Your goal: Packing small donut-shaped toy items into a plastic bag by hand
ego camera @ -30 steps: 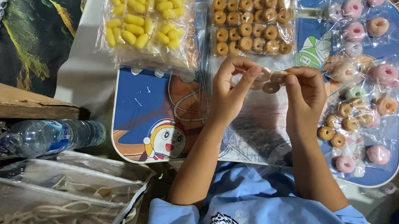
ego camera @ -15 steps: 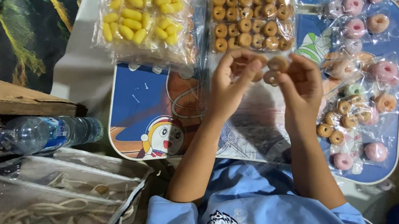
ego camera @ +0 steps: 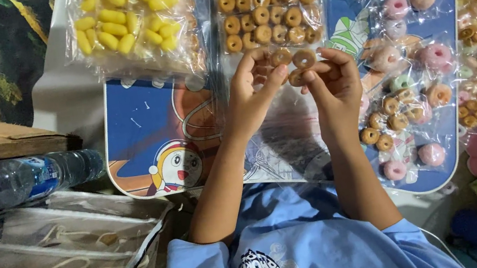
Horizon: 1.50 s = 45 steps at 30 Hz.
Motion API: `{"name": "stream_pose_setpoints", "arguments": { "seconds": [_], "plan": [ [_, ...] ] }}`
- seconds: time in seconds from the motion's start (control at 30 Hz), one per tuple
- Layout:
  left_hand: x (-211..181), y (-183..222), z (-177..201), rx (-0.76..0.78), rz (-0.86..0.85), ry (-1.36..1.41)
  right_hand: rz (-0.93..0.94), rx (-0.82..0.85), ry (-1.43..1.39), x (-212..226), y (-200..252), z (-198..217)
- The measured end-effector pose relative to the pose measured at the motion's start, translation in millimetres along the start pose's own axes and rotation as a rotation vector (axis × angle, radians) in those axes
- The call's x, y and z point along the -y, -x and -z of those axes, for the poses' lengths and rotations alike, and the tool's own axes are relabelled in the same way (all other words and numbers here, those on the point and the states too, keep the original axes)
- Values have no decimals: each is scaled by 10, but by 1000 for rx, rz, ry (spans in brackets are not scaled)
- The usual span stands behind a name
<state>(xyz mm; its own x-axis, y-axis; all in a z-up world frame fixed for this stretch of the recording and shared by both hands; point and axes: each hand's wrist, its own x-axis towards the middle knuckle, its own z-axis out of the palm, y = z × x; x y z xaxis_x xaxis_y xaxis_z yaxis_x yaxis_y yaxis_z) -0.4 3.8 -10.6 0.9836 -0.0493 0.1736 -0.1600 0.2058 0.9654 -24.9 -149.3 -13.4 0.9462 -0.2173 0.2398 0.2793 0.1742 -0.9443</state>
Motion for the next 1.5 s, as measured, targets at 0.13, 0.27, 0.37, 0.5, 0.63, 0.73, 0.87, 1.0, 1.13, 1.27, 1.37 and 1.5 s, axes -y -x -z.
{"name": "stream_pose_setpoints", "arguments": {
  "seconds": [0.13, 0.27, 0.37, 0.5, 0.63, 0.73, 0.87, 1.0, 1.13, 1.27, 1.37, 1.5],
  "plan": [
    [-97, -11, -23, 20, -10, -9, -10, 2, -18, -59, -4, 28],
    [-214, -14, -56, 22, -33, -21, -29, -17, -7, -18, 4, 20],
    [-169, 2, -32, 33, -27, -6, -50, 35, 21, 21, 14, -26],
    [-250, 26, -53, 68, -19, 3, -67, 72, 49, 38, 28, -58],
    [-244, 28, -46, 74, -19, -23, -80, 77, 35, 10, 45, -40],
    [-114, 31, -55, 59, -27, -44, -70, 96, 68, 174, 16, -119],
    [-157, 12, -46, 82, -38, -63, -63, 102, 85, 81, 21, -74],
    [-231, 33, -90, 69, -48, -93, -72, 107, 75, 8, 27, -20],
    [-219, 30, -90, 59, -40, -118, -54, 110, 110, 116, 27, -73],
    [-168, 33, -103, 44, -41, -148, -12, 62, 114, 150, 37, -114],
    [-163, 38, -111, 48, -48, -148, -40, 72, 80, 131, 40, -122],
    [-229, 38, -150, 19, -122, -234, -44, 59, 144, 137, 47, -108]
  ]
}}
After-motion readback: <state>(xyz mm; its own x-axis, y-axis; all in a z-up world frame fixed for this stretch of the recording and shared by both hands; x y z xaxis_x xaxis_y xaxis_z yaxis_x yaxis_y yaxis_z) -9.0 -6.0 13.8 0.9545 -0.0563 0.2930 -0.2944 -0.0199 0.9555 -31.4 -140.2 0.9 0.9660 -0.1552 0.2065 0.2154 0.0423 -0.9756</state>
